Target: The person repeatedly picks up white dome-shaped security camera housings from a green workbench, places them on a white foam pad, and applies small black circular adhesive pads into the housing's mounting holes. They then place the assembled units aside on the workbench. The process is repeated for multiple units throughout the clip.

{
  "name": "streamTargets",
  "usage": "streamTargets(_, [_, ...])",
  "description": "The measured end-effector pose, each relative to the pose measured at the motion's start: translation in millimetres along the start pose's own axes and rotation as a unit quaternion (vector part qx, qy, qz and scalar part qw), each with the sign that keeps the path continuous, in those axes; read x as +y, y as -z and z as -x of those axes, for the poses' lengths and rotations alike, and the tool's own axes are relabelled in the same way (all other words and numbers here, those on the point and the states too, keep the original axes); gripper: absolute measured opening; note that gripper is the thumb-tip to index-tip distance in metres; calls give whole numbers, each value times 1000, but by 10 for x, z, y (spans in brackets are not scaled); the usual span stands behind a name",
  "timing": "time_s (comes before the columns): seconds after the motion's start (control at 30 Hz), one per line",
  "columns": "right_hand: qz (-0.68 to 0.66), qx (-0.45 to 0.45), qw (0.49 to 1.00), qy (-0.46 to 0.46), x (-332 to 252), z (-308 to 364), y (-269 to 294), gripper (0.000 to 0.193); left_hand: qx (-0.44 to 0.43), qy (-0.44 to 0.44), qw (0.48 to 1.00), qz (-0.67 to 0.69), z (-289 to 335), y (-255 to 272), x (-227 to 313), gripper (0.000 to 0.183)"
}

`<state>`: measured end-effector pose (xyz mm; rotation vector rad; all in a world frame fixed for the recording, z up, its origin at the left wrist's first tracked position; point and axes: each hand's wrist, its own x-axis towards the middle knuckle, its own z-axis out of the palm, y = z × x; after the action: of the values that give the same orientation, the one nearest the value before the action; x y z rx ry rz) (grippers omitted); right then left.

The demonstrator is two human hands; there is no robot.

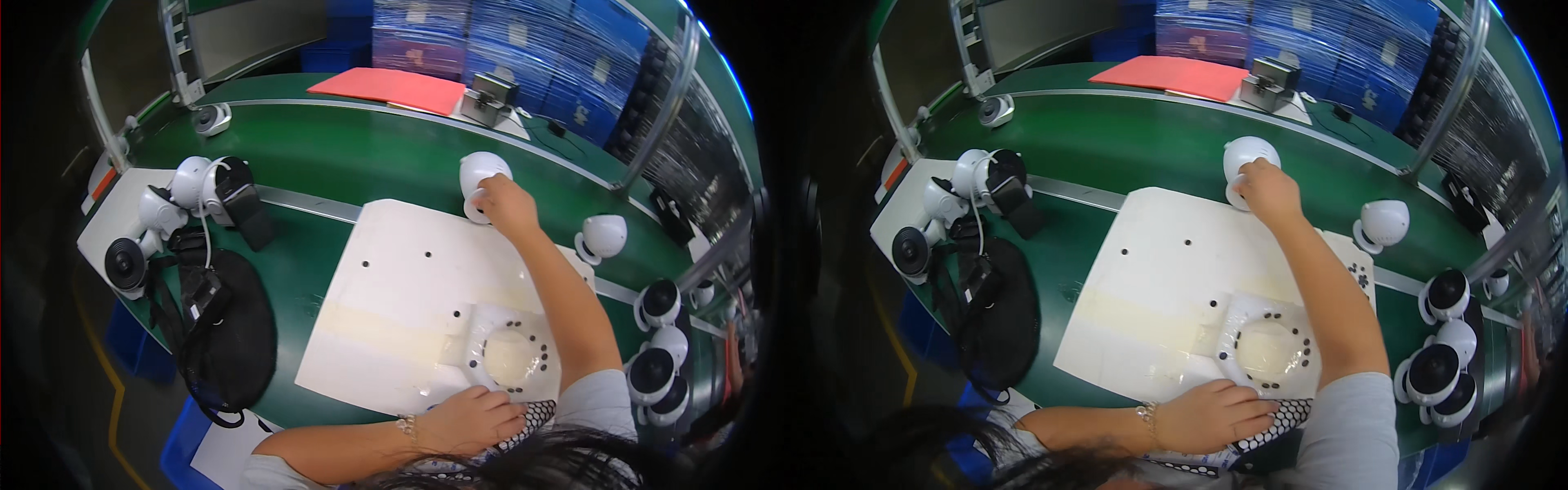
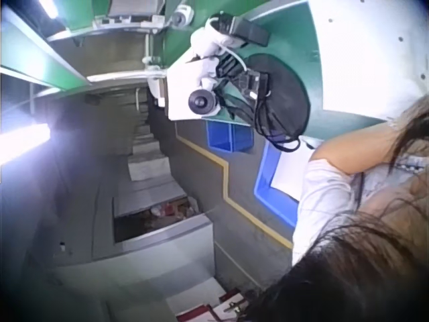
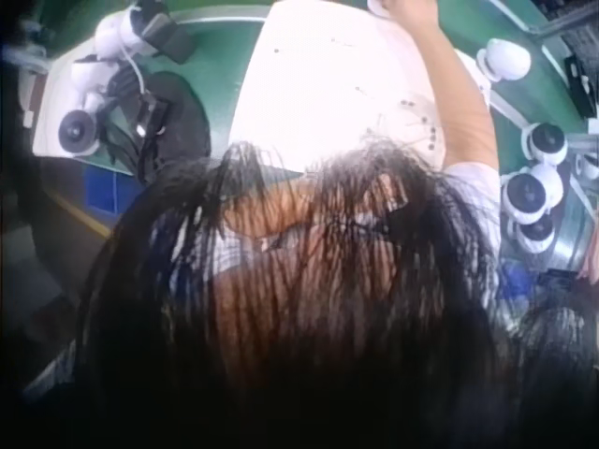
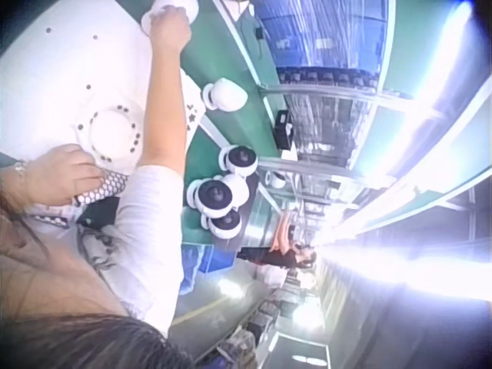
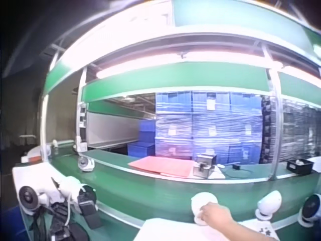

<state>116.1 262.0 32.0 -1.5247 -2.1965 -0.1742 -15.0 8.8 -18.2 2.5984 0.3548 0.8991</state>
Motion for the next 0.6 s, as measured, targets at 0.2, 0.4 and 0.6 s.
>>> streamTargets(0.2, [-470,38,867,-160,160,1150,984,19,-42,51,997,45,-53,164,68,48])
streamTargets(0.4, [-631,-51,730,-259,-71,2073,1150,20,34,109,985,129,-35,207,71,35])
streamTargets(0.6, [-325,18,938,-121,1,2262,1202,35,62,259,950,165,-124,304,113,17])
